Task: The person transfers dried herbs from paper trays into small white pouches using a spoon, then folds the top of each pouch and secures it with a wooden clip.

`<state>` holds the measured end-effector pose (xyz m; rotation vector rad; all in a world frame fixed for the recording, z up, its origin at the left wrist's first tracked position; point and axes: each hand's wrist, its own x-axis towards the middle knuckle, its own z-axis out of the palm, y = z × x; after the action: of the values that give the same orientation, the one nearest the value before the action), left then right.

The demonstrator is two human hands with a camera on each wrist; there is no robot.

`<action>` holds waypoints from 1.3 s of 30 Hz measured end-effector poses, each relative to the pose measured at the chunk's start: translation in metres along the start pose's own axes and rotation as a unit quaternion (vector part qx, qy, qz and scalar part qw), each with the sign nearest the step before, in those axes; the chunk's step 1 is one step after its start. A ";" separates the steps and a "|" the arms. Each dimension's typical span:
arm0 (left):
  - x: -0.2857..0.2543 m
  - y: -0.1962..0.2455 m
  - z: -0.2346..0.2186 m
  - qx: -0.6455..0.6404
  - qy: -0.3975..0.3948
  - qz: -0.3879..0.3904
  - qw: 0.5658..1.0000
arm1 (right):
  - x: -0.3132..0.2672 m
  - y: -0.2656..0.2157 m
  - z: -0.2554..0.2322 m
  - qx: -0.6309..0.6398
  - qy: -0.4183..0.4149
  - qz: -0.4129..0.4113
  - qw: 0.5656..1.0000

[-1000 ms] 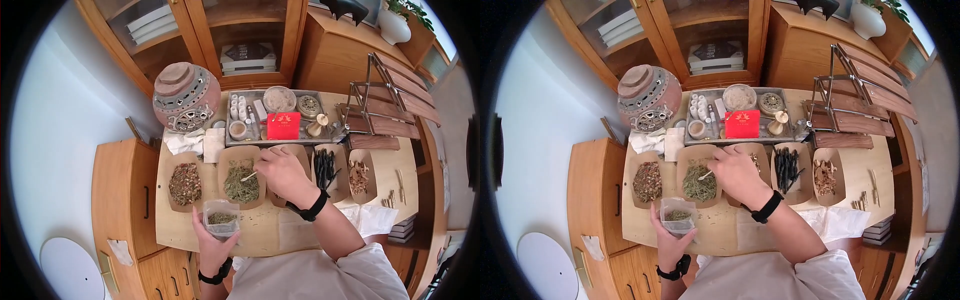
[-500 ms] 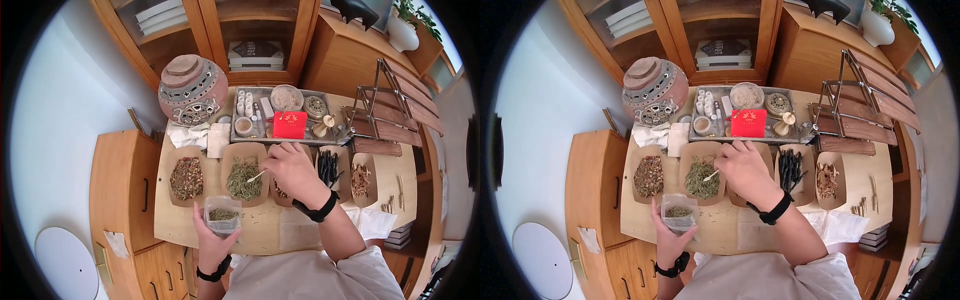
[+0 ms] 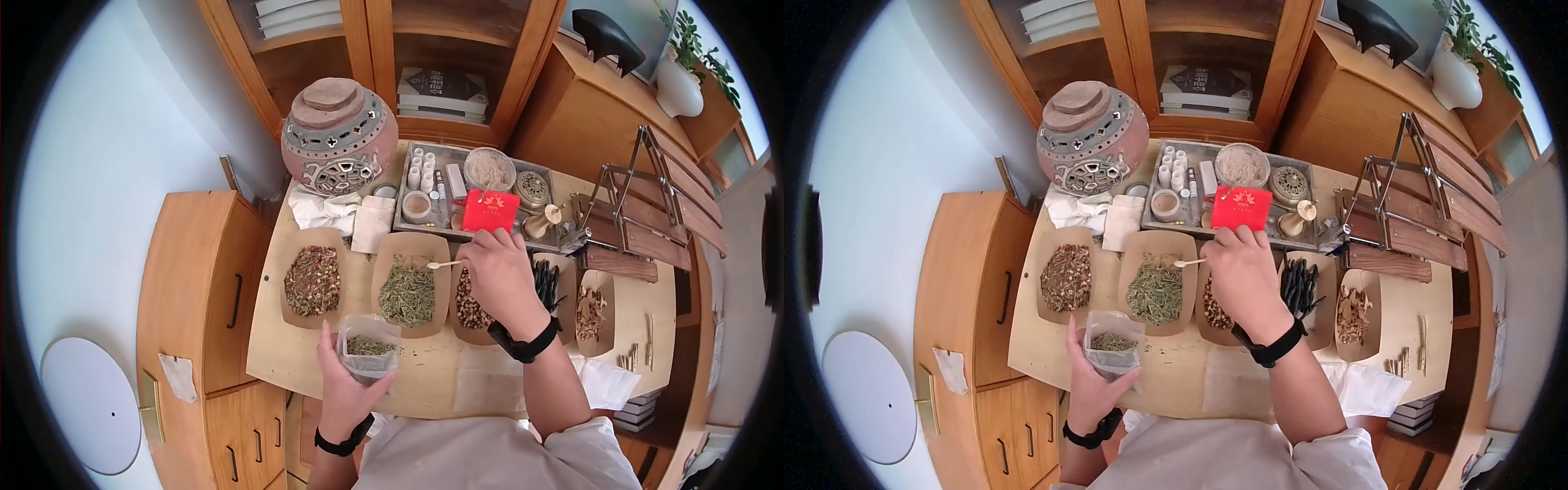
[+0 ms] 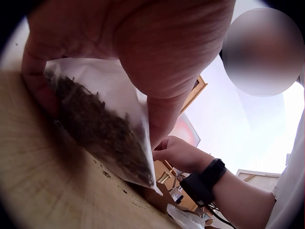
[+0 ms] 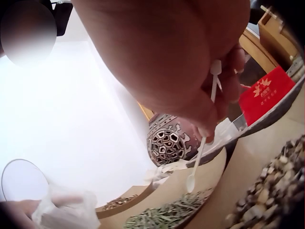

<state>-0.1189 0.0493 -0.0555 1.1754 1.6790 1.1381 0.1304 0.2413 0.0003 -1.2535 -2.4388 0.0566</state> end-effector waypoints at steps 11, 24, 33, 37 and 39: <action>-0.001 -0.003 -0.001 0.098 -0.003 0.024 0.995 | -0.005 -0.016 0.024 0.116 -0.109 0.098 0.982; 0.000 0.001 0.000 0.102 -0.001 0.012 0.995 | -0.006 -0.008 0.013 0.333 -0.199 0.198 0.900; 0.001 0.003 0.002 0.101 0.009 0.013 0.995 | -0.008 -0.014 -0.005 0.448 -0.200 0.243 0.837; 0.002 0.006 0.004 0.083 0.021 0.012 0.996 | -0.010 -0.055 -0.013 0.323 -0.072 -0.042 0.943; 0.002 0.005 0.004 0.069 0.019 0.012 0.997 | -0.013 -0.070 -0.017 0.289 -0.068 -0.058 0.953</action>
<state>-0.1147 0.0526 -0.0516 1.2683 1.8001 1.0789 0.0890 0.1872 0.0263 -0.8608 -2.3412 0.7849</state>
